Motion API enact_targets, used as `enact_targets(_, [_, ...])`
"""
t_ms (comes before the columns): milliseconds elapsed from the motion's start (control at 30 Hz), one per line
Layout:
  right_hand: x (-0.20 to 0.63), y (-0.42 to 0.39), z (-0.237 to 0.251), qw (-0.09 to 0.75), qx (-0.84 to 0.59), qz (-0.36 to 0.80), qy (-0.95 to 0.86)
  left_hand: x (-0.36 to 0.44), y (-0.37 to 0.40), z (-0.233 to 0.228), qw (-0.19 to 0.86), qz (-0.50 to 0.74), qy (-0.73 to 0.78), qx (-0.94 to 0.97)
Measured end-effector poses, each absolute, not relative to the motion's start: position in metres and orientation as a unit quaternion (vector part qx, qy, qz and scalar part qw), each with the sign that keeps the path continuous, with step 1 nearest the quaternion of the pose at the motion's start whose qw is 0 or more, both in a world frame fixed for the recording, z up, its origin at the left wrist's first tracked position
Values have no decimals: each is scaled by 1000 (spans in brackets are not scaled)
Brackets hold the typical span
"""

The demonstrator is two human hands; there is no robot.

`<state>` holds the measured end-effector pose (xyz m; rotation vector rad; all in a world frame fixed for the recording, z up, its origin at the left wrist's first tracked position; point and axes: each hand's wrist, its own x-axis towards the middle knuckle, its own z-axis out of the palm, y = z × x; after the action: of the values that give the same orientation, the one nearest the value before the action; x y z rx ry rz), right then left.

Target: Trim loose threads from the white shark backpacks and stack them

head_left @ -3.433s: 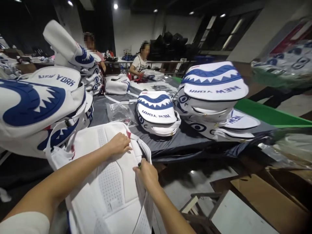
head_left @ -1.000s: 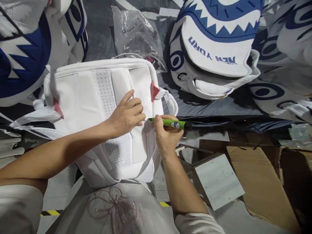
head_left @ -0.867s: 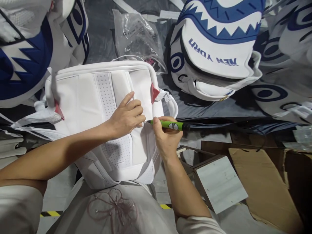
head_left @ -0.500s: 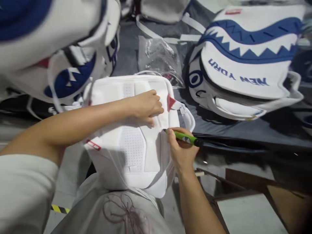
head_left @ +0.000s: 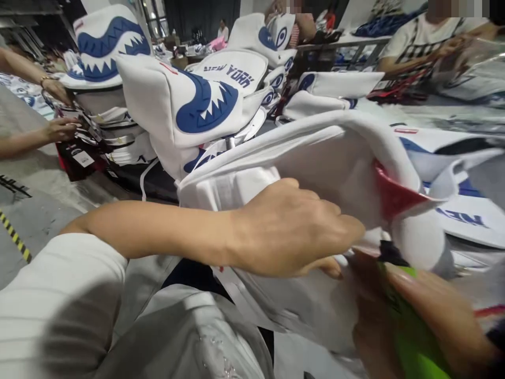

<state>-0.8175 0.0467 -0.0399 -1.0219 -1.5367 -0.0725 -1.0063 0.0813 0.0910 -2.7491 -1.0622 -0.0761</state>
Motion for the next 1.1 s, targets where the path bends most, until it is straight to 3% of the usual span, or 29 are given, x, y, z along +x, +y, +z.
enact_targets(133, [-828, 67, -30, 582, -348, -24, -734, -1029, 86, 54, 74, -119, -382, -913])
enact_targets(267, [-844, 109, -92, 509, -325, 33, -796, -1051, 133, -44, 9, -122, -349, -929])
enact_targets(367, [-846, 126, -143, 434, -332, 32, -837, -1066, 151, -86, -39, -99, -332, -937])
enact_targets(533, [-846, 124, -158, 456, -348, 34, -818, -1082, 164, -70, -2, -206, -383, -900])
enact_targets(800, [-862, 89, -151, 431, -362, 65, -824, -1059, 212, -97, -9, -98, -445, -890])
enact_targets(1100, [-855, 102, -156, 481, -356, 156, -786, -1036, 184, -78, 114, -36, -315, -941])
